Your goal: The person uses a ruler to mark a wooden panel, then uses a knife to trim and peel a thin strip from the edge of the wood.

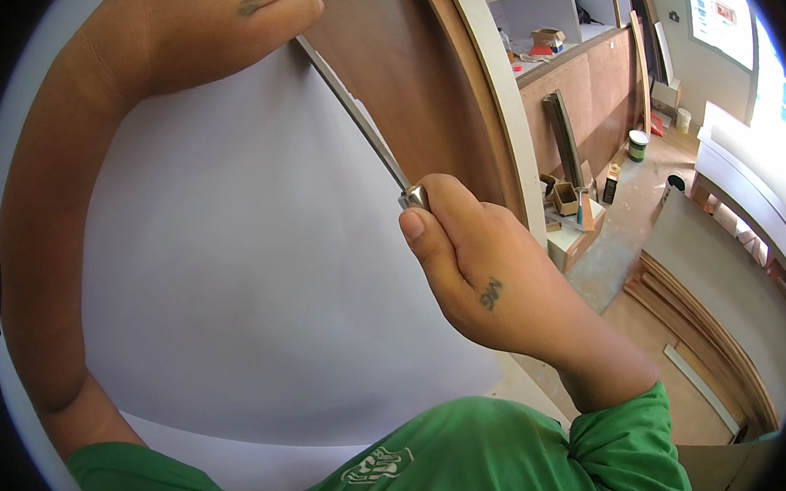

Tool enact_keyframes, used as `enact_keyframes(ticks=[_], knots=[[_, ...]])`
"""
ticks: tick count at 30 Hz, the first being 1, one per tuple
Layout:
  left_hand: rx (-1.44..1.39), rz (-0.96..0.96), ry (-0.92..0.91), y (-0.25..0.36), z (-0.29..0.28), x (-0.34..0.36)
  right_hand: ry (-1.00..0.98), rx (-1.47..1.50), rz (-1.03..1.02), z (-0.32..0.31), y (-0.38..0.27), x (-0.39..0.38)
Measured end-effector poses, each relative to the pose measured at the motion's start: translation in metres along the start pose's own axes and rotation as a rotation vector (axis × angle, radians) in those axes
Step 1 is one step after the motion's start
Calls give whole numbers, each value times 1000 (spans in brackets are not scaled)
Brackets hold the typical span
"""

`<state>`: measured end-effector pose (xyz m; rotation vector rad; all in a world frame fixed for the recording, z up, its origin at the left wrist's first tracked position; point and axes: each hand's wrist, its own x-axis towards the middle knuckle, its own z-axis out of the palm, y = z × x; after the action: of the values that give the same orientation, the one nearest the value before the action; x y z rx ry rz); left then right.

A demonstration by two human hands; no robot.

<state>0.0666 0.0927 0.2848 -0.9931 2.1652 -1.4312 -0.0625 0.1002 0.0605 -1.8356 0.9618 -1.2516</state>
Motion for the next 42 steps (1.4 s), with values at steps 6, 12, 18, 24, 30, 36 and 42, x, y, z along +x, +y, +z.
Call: enact_keyframes(ticks=[6, 12, 18, 24, 30, 36, 42], knots=[[329, 47, -28, 7, 2, 1, 61, 51, -94, 15, 12, 18], [392, 50, -243, 4, 7, 27, 66, 1, -43, 10, 11, 42], [352, -42, -16, 24, -23, -6, 45, 32, -55, -6, 3, 13], [373, -137, 70, 30, -16, -6, 14, 59, -45, -15, -9, -13], [382, -75, -84, 11, -15, 1, -13, 59, -31, -7, -10, 0], [288, -123, -55, -5, -2, 12, 17, 41, -82, -3, -4, 22], [202, -193, -111, 2, -9, 12, 4, 40, -67, -14, -7, -3]])
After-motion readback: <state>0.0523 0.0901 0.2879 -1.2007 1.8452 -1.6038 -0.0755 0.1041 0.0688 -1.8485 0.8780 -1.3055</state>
